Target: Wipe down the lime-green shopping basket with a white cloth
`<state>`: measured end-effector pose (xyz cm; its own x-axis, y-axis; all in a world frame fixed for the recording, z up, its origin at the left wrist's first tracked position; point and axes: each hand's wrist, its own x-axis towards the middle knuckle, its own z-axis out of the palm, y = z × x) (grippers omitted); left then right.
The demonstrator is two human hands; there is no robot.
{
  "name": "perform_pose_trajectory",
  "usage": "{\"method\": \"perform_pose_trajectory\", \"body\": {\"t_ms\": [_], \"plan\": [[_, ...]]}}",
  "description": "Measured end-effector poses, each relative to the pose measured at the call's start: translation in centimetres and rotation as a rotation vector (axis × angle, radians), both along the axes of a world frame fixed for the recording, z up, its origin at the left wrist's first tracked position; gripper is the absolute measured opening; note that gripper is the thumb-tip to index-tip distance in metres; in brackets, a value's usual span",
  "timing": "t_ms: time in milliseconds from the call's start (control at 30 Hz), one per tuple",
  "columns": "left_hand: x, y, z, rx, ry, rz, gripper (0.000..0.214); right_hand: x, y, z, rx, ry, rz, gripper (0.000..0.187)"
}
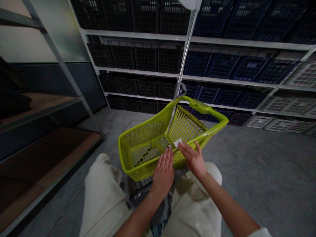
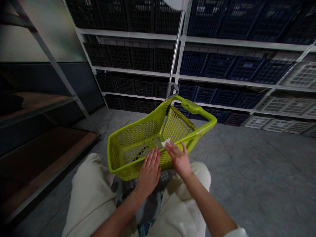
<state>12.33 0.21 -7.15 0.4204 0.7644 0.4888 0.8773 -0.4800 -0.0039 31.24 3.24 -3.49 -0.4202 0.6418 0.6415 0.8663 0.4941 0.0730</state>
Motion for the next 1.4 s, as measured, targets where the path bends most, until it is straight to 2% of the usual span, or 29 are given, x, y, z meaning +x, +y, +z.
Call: {"method": "perform_pose_trajectory", "body": {"t_ms": [133,200,267,333,467,533,600,667,800,900,1133,1267,1400], "plan": [[0.0,-0.1,0.3,0.010,0.010,-0.006,0.073,7.7,2.4,3.1,0.138,0.018,-0.218,0.058],[0.1,-0.2,0.3,0.008,0.004,-0.006,0.073,9.2,3.1,3.7,0.184,0.047,-0.300,0.056],[0.2,-0.2,0.3,-0.002,-0.006,-0.004,0.074,8.2,3.0,3.3,0.180,0.068,-0.323,0.057],[0.3,-0.1,0.3,-0.013,-0.017,-0.004,0.075,5.1,2.2,2.0,0.146,0.091,-0.296,0.061],[0.1,0.2,-0.1,-0.008,-0.027,-0.013,0.074,-2.5,0.0,-1.1,0.059,0.143,-0.150,0.065],[-0.3,0.5,-0.3,0.006,-0.021,-0.026,0.074,-4.3,-0.5,-1.9,0.040,0.137,-0.076,0.064],[-0.8,1.0,-0.4,0.021,-0.009,-0.038,0.073,-3.7,-0.2,-1.6,0.017,0.090,-0.021,0.066],[-1.6,1.6,-0.4,0.024,-0.002,-0.039,0.073,-1.1,0.7,-0.5,0.009,0.037,-0.016,0.068],[-3.2,3.4,-0.2,0.001,-0.015,-0.053,0.070,5.1,3.6,2.3,0.118,0.010,-0.153,0.065],[-4.5,5.1,0.0,-0.014,-0.052,-0.084,0.068,7.0,5.6,3.2,0.178,0.040,-0.217,0.061],[-7.3,7.9,-0.2,-0.028,-0.194,-0.161,0.057,5.1,7.8,1.9,0.159,0.201,-0.164,0.064],[-8.7,8.1,-0.4,-0.026,-0.258,-0.137,0.056,3.4,7.9,1.9,0.127,0.227,-0.132,0.069],[-10.1,7.3,-0.5,-0.035,-0.307,-0.102,0.057,1.0,7.5,2.1,0.108,0.243,-0.116,0.071]]}}
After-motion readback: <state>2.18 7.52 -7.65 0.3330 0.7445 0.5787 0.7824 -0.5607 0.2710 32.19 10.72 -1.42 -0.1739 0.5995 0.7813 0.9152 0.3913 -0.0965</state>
